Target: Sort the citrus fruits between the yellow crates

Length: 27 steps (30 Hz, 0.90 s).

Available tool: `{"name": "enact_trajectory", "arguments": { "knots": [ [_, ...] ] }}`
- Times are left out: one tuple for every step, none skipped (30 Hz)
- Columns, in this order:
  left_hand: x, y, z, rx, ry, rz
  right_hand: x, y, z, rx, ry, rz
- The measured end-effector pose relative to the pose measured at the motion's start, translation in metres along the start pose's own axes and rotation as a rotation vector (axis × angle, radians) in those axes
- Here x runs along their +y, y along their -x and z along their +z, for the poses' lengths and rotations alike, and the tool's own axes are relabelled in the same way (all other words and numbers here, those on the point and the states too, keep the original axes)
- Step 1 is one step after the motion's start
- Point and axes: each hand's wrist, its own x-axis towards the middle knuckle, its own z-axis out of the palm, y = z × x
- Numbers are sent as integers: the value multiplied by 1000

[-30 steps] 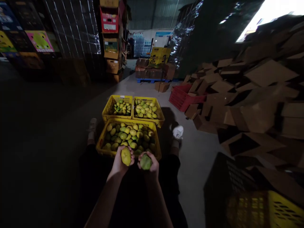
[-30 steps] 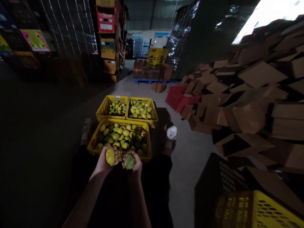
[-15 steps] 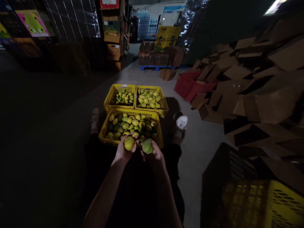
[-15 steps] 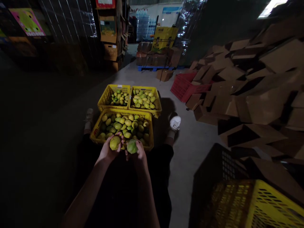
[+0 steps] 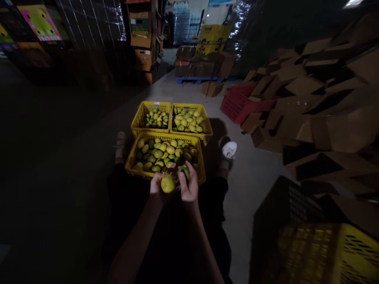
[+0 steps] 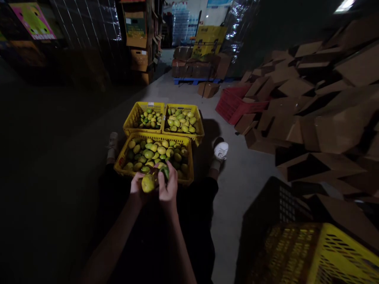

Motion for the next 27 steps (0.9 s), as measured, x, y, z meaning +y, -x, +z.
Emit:
{"name": "enact_trajectory", "arguments": {
  "knots": [
    [-1,-1,0,24,5,29,-1,3,4,-65,83,-59],
    [-2,-1,0,54,8,63,-1,8,8,-144,148,-92],
    [-3,-2,-2,79,8,93,-2,13,11,-221,191,-107],
    [-4,-2,-3,93,5,110,-3,19,14,-276,221,-117],
    [-4,-1,-5,94,-2,120,-3,25,16,-304,239,-126],
    [-4,0,-7,88,-12,130,-2,30,17,-310,245,-132],
    [-4,1,-9,80,-23,138,-1,35,18,-299,243,-136],
    [-5,2,-10,77,-37,142,1,40,19,-276,234,-143],
    [-6,3,-11,76,-52,138,2,43,19,-247,225,-147],
    [-6,2,-11,77,-63,121,4,46,19,-212,217,-150],
    [-7,1,-11,81,-68,97,5,49,19,-176,210,-152],
    [-7,-2,-11,89,-64,71,6,51,18,-144,203,-153],
    [-7,-6,-10,100,-55,52,7,53,17,-119,191,-150],
    [-6,-10,-9,116,-41,46,6,54,15,-96,168,-133],
    [-5,-13,-9,133,-26,44,6,54,13,-74,135,-101],
    [-3,-16,-8,147,-11,49,4,54,11,-46,94,-52],
    [-1,-19,-7,154,2,60,3,52,8,-8,51,9],
    [1,-19,-7,155,16,77,2,50,4,41,9,73],
    [3,-19,-6,151,28,99,1,47,1,87,-31,130],
    [4,-18,-6,144,39,125,0,43,-2,125,-70,171],
    [5,-16,-5,133,46,149,0,39,-6,153,-108,193],
    [5,-14,-4,123,48,170,0,36,-8,166,-143,202],
    [5,-12,-3,111,46,180,0,32,-11,165,-175,203],
    [5,-10,-3,98,38,182,0,30,-12,163,-202,203],
    [4,-9,-2,91,27,179,0,28,-13,162,-222,207],
    [3,-9,-2,88,15,172,1,27,-14,165,-238,211],
    [2,-9,-2,88,5,165,1,26,-14,171,-249,213]
  ]
}}
